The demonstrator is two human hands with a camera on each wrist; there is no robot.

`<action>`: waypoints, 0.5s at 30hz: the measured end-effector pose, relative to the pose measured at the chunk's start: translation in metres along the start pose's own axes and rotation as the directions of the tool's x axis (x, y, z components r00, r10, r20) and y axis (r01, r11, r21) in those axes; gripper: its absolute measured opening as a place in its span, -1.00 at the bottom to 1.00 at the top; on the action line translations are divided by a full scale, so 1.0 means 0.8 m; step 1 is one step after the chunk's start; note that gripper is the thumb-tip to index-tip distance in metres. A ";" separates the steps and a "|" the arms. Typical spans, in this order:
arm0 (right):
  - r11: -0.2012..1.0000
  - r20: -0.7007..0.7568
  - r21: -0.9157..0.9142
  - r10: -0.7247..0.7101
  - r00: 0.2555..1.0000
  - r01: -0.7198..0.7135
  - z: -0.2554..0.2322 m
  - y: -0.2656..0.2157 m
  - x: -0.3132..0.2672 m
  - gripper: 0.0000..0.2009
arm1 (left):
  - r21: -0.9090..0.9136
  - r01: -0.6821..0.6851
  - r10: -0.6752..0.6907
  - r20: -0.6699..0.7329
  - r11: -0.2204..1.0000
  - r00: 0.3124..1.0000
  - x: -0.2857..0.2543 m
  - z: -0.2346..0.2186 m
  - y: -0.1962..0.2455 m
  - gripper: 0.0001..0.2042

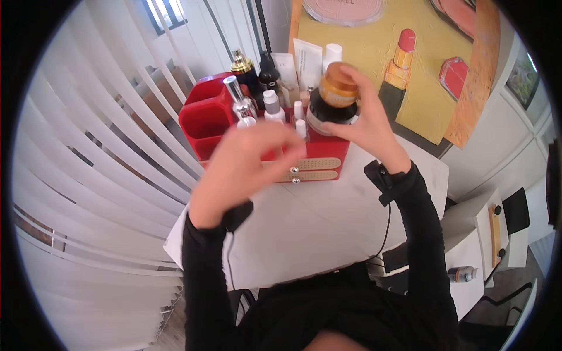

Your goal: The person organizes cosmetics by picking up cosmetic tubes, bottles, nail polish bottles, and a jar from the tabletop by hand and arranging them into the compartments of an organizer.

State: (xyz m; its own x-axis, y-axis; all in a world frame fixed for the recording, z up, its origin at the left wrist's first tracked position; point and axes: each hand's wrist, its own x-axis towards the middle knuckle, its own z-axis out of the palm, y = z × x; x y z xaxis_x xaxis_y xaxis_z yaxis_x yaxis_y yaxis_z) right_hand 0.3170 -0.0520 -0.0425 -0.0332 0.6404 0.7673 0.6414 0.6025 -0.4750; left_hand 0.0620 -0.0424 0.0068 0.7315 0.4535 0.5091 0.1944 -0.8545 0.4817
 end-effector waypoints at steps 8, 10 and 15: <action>0.998 0.126 -0.049 0.035 0.991 -0.028 0.021 0.003 -0.007 -0.13 | -0.117 0.020 0.005 0.209 0.993 0.978 -0.049 0.040 -0.035 -0.83; 0.997 0.134 -0.082 0.019 0.991 -0.008 0.023 0.005 -0.010 -0.14 | -0.132 -0.008 0.034 0.197 0.991 0.980 -0.051 0.042 -0.040 -0.82; 0.995 0.165 -0.059 0.086 0.983 -0.077 0.013 0.022 -0.019 -0.27 | -0.125 -0.020 0.043 0.186 0.992 0.982 -0.052 0.036 -0.050 -0.82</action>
State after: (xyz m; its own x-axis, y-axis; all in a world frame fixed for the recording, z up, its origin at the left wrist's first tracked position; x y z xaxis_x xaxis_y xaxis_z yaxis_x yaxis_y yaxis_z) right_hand 0.3211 -0.0461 -0.0669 -0.1039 0.7597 0.6419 0.6860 0.5221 -0.5069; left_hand 0.0424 -0.0338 -0.0540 0.8482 0.3609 0.3876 0.0966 -0.8249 0.5569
